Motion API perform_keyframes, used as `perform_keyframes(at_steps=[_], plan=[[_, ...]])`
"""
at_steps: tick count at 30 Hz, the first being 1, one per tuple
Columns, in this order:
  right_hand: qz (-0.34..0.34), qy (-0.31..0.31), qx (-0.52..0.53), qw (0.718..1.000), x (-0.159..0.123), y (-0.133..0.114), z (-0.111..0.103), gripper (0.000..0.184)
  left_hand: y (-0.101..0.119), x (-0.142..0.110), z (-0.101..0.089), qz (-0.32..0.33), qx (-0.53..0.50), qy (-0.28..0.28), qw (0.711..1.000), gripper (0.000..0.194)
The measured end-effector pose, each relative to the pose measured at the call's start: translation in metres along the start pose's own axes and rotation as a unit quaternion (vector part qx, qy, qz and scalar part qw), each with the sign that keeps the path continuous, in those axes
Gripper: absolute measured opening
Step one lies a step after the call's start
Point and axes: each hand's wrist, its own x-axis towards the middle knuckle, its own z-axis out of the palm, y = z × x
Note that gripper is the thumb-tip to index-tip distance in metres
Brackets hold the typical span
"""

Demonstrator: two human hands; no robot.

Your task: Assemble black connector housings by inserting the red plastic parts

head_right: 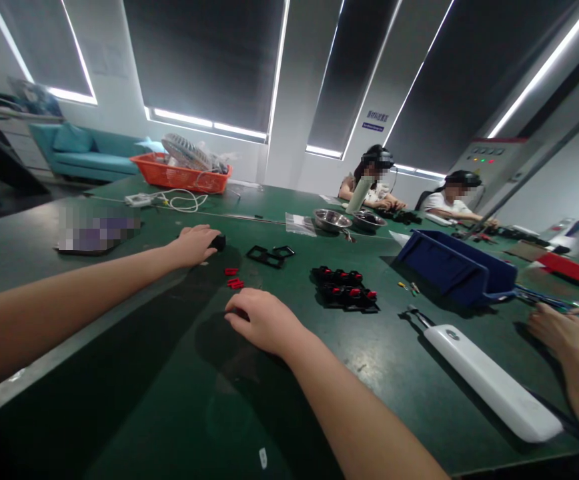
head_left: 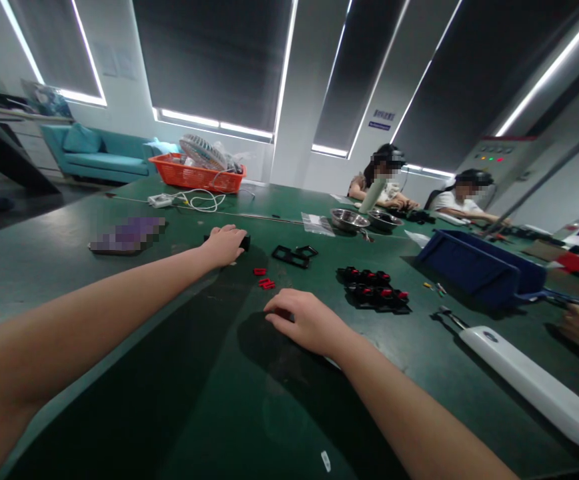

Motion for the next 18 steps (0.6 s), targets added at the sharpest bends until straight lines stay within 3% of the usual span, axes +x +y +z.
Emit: perform_keyframes(at_steps=[6, 11, 18], plan=[[-0.002, 0.005, 0.006, 1.0, 0.0, 0.001, -0.001, 0.013, 0.001, 0.007, 0.002, -0.009, -0.027, 0.013, 1.0, 0.036], [-0.005, 0.011, 0.009, 1.0, 0.0, 0.003, -0.001, 0.013, 0.008, -0.009, -0.003, 0.017, -0.085, 0.053, 0.995, 0.025], [-0.007, 0.024, 0.012, 1.0, 0.0, 0.003, 0.0, 0.013, 0.013, -0.027, -0.007, 0.041, -0.157, 0.091, 0.982, 0.033]])
